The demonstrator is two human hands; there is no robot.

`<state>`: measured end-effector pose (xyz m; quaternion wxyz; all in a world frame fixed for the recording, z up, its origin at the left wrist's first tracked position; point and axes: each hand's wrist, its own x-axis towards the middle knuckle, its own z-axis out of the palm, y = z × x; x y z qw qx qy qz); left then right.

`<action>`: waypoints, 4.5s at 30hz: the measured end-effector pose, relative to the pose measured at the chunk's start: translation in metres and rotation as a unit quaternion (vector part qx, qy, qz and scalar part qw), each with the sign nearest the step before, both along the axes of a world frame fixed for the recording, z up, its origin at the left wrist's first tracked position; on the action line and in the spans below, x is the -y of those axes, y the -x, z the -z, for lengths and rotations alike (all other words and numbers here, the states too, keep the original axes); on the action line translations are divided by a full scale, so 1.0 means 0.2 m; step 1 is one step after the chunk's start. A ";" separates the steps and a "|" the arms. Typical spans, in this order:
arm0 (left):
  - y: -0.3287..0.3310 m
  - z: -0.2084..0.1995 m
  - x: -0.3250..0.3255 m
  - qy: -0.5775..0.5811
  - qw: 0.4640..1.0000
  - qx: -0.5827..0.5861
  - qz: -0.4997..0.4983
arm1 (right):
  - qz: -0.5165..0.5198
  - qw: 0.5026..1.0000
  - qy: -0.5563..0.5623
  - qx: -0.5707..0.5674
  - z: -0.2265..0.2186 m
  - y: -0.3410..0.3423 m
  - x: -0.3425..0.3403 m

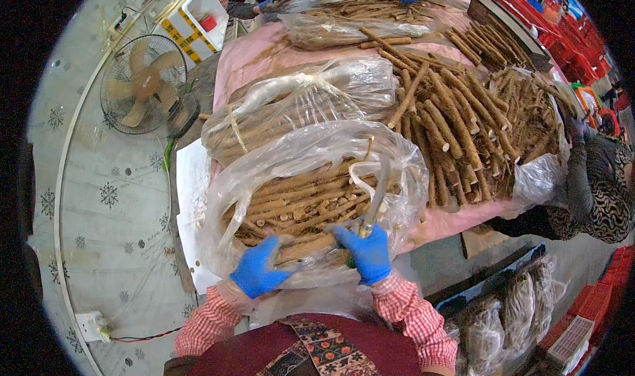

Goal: The person uses a knife to trim the ends of long root vegetables, placing the trimmed pieces into a plastic bag on the table. The person handles the roots one at a time, cutting off the tips and discarding them.

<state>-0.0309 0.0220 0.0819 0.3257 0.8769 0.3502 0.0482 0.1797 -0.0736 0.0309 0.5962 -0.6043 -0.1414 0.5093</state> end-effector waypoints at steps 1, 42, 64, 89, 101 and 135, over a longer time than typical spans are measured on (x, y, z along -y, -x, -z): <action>-0.05 -0.01 0.02 0.002 1.000 0.017 -0.004 | -0.019 1.000 0.016 -0.005 -0.04 0.04 0.01; -0.05 0.12 -0.19 0.448 0.573 0.577 -0.371 | -0.159 0.983 0.065 -0.071 -0.05 0.23 0.16; -0.01 0.11 0.02 0.510 0.604 0.495 -0.361 | 0.035 0.943 -0.002 0.332 0.16 0.14 0.15; 0.06 0.24 0.01 0.530 0.702 0.383 -0.281 | -0.144 0.986 0.062 0.060 -0.03 0.06 0.07; -0.27 0.19 -0.01 0.411 0.890 0.175 -0.089 | 0.220 0.935 -0.036 0.277 -0.10 -0.68 0.30; -0.31 0.71 -0.88 -0.036 0.973 -0.227 0.000 | -0.350 0.739 -0.167 0.550 0.41 -0.06 0.07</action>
